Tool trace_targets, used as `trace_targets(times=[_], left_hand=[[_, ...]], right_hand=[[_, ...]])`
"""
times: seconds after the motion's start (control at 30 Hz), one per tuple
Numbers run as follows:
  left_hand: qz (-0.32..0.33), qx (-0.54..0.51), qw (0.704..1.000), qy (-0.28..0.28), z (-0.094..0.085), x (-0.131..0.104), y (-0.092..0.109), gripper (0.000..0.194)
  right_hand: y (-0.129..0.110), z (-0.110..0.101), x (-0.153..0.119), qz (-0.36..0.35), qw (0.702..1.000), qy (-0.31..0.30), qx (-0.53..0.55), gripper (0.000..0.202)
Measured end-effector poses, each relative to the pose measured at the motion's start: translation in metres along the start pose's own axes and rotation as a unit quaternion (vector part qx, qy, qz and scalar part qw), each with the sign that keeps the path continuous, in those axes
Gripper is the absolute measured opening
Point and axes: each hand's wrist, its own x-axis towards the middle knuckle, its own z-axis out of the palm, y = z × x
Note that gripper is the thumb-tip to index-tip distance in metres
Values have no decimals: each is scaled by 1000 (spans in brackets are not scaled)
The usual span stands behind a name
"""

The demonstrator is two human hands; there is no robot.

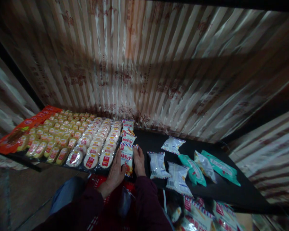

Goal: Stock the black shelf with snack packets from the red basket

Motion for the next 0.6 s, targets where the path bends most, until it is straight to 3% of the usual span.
trace_targets(times=[0.5,0.6], left_hand=[[-52,14,998,38,3,27,12,70],[-54,14,998,40,6,31,12,68]], right_hand=[[-10,3,-6,-8,998,-53,-36,46],[-9,2,-6,-41,997,-41,-49,45]])
